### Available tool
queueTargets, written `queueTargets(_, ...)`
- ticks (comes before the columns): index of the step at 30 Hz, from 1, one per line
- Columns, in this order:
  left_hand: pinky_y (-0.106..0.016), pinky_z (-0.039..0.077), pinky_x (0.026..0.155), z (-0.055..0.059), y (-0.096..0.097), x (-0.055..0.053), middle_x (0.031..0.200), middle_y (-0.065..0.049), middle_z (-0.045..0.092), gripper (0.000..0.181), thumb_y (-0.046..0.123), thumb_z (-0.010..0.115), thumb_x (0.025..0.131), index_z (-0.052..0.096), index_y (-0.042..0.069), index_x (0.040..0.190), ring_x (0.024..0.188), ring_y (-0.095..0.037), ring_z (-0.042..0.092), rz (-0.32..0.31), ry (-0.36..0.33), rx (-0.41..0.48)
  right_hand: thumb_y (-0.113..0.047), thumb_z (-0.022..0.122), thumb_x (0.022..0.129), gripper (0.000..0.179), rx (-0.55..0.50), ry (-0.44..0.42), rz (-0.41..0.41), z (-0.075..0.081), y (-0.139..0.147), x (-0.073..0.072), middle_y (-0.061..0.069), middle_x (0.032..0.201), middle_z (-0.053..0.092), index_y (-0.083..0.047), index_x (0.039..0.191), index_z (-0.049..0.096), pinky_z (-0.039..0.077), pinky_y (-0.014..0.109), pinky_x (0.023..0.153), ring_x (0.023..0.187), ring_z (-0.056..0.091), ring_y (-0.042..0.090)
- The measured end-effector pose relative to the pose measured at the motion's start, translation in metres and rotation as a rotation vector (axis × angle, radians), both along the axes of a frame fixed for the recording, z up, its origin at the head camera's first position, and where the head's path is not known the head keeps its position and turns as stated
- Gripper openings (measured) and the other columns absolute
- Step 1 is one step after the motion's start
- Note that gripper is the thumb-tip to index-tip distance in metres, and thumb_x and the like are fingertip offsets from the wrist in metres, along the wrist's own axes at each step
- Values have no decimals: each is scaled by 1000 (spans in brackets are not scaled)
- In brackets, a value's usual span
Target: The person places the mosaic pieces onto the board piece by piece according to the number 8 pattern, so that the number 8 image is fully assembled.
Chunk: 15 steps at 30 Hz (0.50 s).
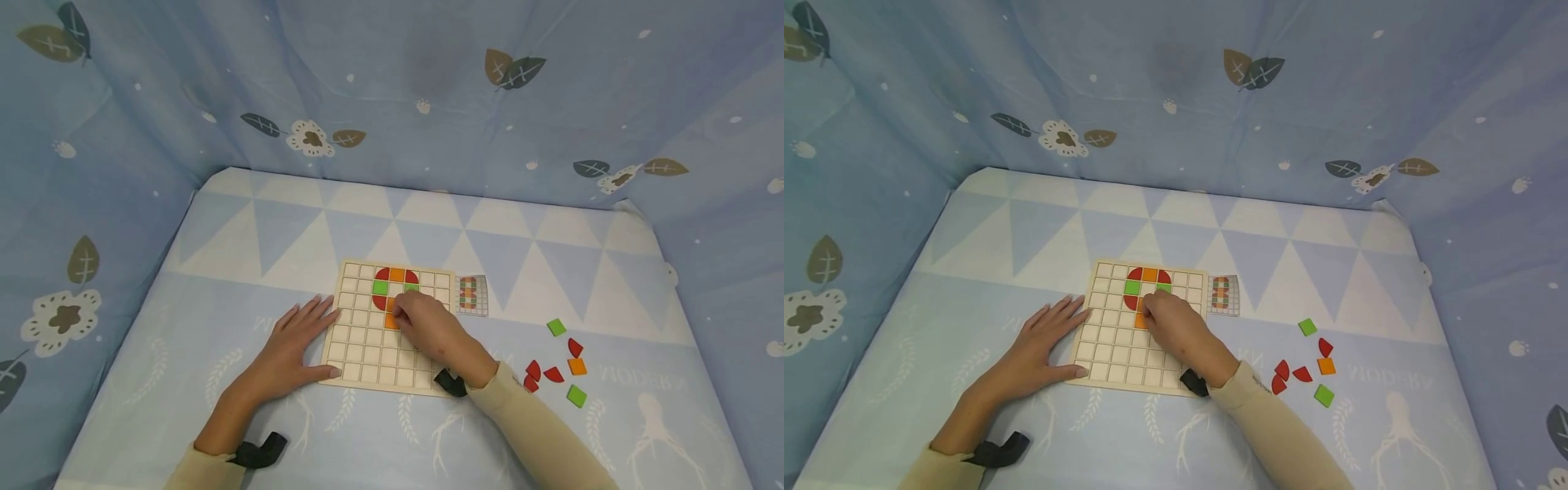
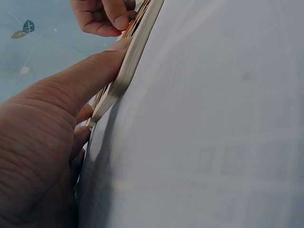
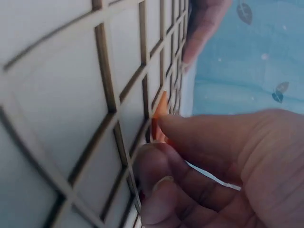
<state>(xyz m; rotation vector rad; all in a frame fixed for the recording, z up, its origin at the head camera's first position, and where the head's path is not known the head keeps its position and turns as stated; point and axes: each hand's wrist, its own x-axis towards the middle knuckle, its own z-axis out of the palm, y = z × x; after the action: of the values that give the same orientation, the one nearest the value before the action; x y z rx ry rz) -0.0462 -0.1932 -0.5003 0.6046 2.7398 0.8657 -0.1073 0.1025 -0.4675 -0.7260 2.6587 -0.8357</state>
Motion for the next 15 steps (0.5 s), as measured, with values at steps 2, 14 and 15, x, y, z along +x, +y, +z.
queueTargets(2,-53,6,126,-1,0,0,173,-3,23,101,53,86,81,39,17,163,160,-26,12,-1,1,1,-8,70,99,7,-5,-10,-9,2,5,3,-4,96,63,-11,106,72,51,30,72,81,55,13)
queueTargets(14,-53,5,126,0,-1,0,173,-3,22,103,55,85,82,38,17,164,160,-27,12,-10,-2,20,-12,77,95,14,-17,-18,-237,14,101,35,-4,85,60,-6,106,71,50,32,68,76,54,14)
queueTargets(15,-53,5,126,1,-1,0,173,-3,22,103,56,85,82,37,17,164,160,-26,11,-10,-1,18,-12,76,95,14,1,-24,-268,16,112,39,-4,85,61,-5,105,71,50,32,68,75,54,13)
